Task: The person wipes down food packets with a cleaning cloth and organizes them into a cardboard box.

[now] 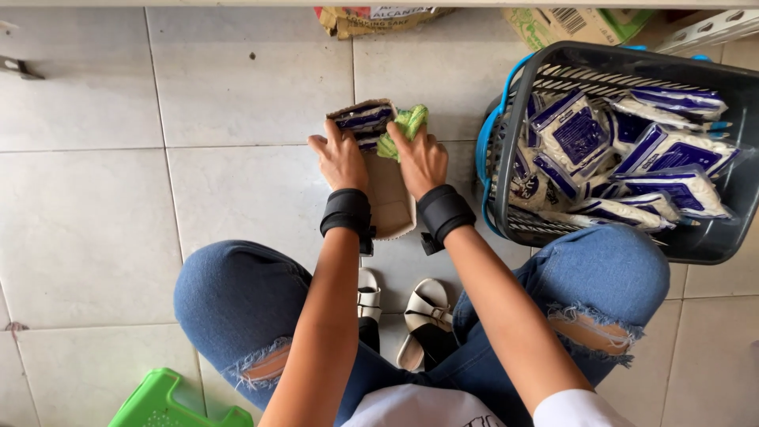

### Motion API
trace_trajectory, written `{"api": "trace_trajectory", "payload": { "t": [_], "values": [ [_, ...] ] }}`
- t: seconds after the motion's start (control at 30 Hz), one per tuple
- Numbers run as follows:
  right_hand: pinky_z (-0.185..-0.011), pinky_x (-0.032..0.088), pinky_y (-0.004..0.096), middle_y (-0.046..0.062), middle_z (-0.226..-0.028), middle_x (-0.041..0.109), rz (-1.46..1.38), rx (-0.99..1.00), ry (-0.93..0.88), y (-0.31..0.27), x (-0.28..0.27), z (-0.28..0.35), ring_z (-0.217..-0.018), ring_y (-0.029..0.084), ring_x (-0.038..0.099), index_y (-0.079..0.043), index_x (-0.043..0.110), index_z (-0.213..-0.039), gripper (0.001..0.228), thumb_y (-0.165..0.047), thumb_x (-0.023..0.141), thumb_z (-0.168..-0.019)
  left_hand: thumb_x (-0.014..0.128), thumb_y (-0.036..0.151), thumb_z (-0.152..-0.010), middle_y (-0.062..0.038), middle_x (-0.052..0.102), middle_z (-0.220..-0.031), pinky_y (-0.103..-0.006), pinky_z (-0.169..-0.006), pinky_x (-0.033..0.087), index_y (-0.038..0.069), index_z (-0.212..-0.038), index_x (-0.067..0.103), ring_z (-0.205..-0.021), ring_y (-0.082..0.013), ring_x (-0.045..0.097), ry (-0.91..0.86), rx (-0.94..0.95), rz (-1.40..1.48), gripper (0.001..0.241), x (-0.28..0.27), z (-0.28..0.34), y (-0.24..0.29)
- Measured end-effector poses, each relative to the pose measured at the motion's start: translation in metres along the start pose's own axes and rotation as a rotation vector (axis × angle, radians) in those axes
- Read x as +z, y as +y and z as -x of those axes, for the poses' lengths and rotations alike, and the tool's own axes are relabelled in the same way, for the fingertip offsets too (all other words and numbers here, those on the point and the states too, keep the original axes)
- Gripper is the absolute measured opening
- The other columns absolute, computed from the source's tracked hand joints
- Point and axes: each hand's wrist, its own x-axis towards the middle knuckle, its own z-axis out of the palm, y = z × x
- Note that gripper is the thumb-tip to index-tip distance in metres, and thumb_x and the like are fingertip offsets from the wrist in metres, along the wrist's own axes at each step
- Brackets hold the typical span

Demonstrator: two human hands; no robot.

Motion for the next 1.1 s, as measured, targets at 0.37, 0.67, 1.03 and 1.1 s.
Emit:
{"api": "trace_trajectory", "payload": {
  "t": [0.37,0.67,1.03,1.1],
  "values": [
    [-0.062,0.054,0.044,0.018,-0.106,0.061,0.076,0.010,-0.035,-0.008,0.025,0.017,-0.079,0.032,0.062,-0.033,0.048,-0.152,0.072,-0.005,0.064,-0.088,0.069,-0.002,-0.078,-0.009,0.052,-0.123,-0.0385,-0.056,0.060,0.009,-0.097,0.073,-0.109,-0.0408,0.049,0.025,0.015,-0.004,0.023,0.015,-0.003,-0.003],
    [-0.073,0.058,0.049,0.029,-0.133,0.059,-0.625,0.258,-0.127,-0.002,0.008,0.027,-0.102,0.047,0.067,-0.028,0.033,-0.156,0.099,0.010,0.066,-0.071,0.073,0.017,-0.077,-0.009,0.049,-0.131,-0.0636,-0.106,0.041,0.016,-0.109,0.072,-0.131,-0.0411,0.044,-0.062,0.117,-0.281,0.032,0.014,-0.003,0.004],
    [-0.080,0.049,0.060,0.023,-0.116,0.069,-0.703,0.564,-0.273,-0.013,0.018,0.056,-0.105,0.049,0.065,-0.013,0.038,-0.139,0.068,-0.012,0.076,-0.082,0.072,0.010,-0.086,-0.008,0.054,-0.122,-0.0691,-0.101,0.041,0.022,-0.115,0.068,-0.123,-0.0385,0.048,-0.049,0.130,-0.233,0.032,0.042,0.000,-0.006],
    [-0.081,0.049,0.061,0.022,-0.116,0.070,-0.694,0.575,-0.308,-0.017,0.013,0.059,-0.105,0.049,0.064,-0.013,0.039,-0.139,0.066,-0.013,0.076,-0.084,0.072,0.010,-0.086,-0.008,0.054,-0.124,-0.0679,-0.101,0.042,0.022,-0.117,0.068,-0.124,-0.0399,0.047,-0.027,0.172,-0.222,0.033,0.046,0.007,-0.014]
  ]
}}
